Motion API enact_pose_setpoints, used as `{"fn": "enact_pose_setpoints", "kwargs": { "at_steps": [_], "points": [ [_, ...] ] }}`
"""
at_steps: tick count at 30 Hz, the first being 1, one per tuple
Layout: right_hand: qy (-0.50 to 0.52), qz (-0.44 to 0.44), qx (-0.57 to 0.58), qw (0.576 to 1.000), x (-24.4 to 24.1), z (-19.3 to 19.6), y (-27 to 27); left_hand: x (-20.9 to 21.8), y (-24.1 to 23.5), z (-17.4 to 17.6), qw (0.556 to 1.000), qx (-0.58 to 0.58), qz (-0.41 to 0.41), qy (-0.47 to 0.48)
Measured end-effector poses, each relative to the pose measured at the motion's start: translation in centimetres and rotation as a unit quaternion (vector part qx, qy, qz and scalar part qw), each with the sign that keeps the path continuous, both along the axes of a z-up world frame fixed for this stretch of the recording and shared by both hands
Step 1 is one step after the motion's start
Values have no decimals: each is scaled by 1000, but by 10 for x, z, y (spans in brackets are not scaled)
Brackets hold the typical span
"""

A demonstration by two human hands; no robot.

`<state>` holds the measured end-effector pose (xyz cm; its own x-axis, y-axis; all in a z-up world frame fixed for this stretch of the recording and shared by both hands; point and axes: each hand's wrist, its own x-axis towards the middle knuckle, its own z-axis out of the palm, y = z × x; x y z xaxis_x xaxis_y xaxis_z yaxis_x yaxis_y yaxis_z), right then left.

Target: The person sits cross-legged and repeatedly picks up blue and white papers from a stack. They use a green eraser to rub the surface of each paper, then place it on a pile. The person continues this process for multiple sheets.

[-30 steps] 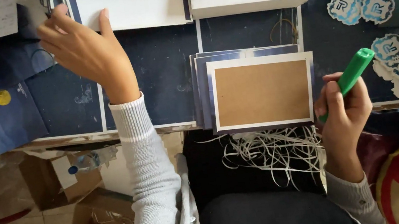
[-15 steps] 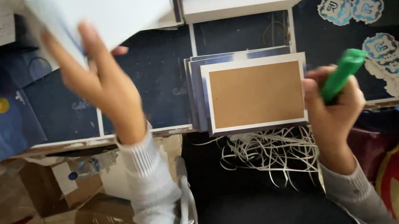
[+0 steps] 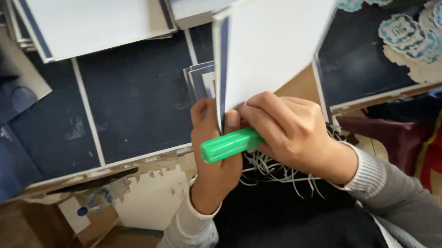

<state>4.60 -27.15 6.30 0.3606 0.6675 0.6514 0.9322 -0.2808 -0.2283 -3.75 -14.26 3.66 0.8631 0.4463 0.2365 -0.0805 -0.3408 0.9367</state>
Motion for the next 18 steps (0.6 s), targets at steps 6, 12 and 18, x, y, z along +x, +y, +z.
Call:
{"fn": "enact_pose_setpoints", "kwargs": {
  "at_steps": [6,12,18],
  "points": [
    [27,27,8,999,-6,1,-17,5,12,2,991,13,-118,-63],
    [411,204,143,877,-10,23,-13,3,4,2,931,-248,-249,-97],
    [637,126,311,694,-19,-3,-50,-25,22,-16,963,-260,-58,37]
  ]
}}
